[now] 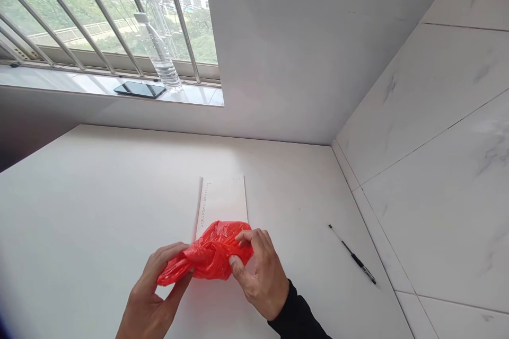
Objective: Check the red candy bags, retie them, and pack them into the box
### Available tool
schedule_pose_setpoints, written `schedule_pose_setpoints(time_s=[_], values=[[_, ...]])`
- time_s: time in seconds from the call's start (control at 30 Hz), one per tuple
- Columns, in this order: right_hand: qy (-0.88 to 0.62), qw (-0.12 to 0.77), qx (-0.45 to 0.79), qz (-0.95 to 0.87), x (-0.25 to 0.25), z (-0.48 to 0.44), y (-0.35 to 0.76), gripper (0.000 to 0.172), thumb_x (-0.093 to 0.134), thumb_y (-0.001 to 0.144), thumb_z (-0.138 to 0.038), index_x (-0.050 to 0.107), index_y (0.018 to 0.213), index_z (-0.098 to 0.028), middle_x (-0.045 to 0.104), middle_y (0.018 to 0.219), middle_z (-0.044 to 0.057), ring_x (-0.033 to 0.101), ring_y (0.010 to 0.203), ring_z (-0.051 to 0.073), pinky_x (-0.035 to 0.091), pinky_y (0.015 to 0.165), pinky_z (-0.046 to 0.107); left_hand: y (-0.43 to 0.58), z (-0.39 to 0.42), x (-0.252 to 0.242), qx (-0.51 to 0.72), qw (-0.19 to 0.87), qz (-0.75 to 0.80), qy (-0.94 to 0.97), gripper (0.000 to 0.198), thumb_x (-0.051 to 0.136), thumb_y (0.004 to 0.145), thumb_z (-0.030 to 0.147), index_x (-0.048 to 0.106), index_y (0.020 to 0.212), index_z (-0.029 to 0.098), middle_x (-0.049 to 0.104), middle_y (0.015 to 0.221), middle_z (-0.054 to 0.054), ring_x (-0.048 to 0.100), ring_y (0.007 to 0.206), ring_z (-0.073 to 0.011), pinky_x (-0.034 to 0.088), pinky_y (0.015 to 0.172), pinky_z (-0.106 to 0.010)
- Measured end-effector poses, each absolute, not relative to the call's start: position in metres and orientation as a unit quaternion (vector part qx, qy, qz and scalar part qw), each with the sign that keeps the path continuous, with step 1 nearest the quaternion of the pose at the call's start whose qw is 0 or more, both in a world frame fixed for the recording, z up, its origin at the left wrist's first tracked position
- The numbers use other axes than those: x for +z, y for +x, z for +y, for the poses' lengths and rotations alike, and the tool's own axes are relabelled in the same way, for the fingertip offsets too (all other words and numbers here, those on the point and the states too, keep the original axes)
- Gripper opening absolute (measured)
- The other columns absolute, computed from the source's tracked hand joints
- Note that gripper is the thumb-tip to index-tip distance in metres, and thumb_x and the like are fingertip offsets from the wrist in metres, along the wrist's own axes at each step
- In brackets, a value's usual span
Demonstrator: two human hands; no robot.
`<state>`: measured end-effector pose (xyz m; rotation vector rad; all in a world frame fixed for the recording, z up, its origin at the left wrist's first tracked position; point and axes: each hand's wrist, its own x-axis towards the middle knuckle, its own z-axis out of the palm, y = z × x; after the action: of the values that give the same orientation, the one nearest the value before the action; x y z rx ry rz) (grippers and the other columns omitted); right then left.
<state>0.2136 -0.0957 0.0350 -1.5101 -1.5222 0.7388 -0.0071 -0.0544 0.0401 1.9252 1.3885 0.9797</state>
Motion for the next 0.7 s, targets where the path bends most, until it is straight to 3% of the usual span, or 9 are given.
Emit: schedule_pose_setpoints(time_s=[0.1, 0.17, 0.3, 0.37, 0.53, 0.7], values=[[-0.610, 0.417, 0.317, -0.595, 0.034, -0.097, 0.216, 0.012, 0.050, 0.095, -0.025, 0.060, 0.101, -0.024, 0.062, 0.084, 0.001, 0.057, 0.077, 0.018, 0.048, 0.070, 0.031, -0.010, -0.053, 0.041, 0.372, 0.292, 0.594, 0.651, 0.017, 0.062, 0.086, 0.038, 0.066, 0.099, 0.028, 0.069, 0.097, -0.003, 0.067, 0.092, -0.0228, 0.058, 0.069, -0.029], [-0.636, 0.447, 0.314, -0.545, 0.035, -0.100, 0.220, 0.014, 0.046, 0.098, -0.028, 0.059, 0.096, -0.024, 0.062, 0.086, 0.002, 0.058, 0.079, 0.019, 0.048, 0.071, 0.031, -0.015, -0.050, 0.044, 0.364, 0.313, 0.671, 0.565, 0.027, 0.064, 0.083, 0.049, 0.066, 0.097, 0.026, 0.070, 0.094, -0.003, 0.067, 0.089, -0.0223, 0.057, 0.066, -0.027], [-0.637, 0.480, 0.337, -0.500, 0.042, -0.102, 0.223, 0.014, 0.050, 0.095, -0.034, 0.055, 0.104, -0.024, 0.061, 0.097, 0.003, 0.058, 0.094, 0.020, 0.048, 0.085, 0.033, -0.016, -0.051, 0.046, 0.384, 0.386, 0.653, 0.526, 0.044, 0.066, 0.080, 0.056, 0.061, 0.113, 0.027, 0.067, 0.113, -0.006, 0.066, 0.101, -0.0240, 0.059, 0.073, -0.029], [-0.622, 0.464, 0.362, -0.517, 0.045, -0.102, 0.220, 0.025, 0.059, 0.090, -0.038, 0.055, 0.111, -0.025, 0.060, 0.100, 0.003, 0.057, 0.096, 0.021, 0.047, 0.087, 0.033, -0.011, -0.054, 0.046, 0.388, 0.405, 0.621, 0.548, 0.050, 0.069, 0.079, 0.054, 0.059, 0.122, 0.029, 0.066, 0.118, -0.006, 0.066, 0.102, -0.0247, 0.060, 0.073, -0.029], [-0.626, 0.466, 0.391, -0.489, 0.049, -0.103, 0.217, 0.024, 0.049, 0.098, -0.044, 0.057, 0.087, -0.024, 0.054, 0.077, -0.001, 0.050, 0.071, 0.016, 0.044, 0.067, 0.028, -0.011, -0.054, 0.057, 0.408, 0.413, 0.653, 0.486, 0.038, 0.069, 0.079, 0.056, 0.069, 0.102, 0.025, 0.070, 0.094, -0.001, 0.062, 0.077, -0.0179, 0.054, 0.062, -0.023], [-0.591, 0.518, 0.431, -0.443, 0.055, -0.103, 0.225, 0.016, 0.051, 0.098, -0.040, 0.052, 0.103, -0.025, 0.062, 0.095, 0.001, 0.058, 0.085, 0.017, 0.049, 0.078, 0.030, -0.029, -0.052, 0.055, 0.425, 0.459, 0.643, 0.443, 0.037, 0.065, 0.084, 0.053, 0.066, 0.110, 0.026, 0.069, 0.102, 0.001, 0.061, 0.095, -0.0205, 0.053, 0.070, -0.022]])
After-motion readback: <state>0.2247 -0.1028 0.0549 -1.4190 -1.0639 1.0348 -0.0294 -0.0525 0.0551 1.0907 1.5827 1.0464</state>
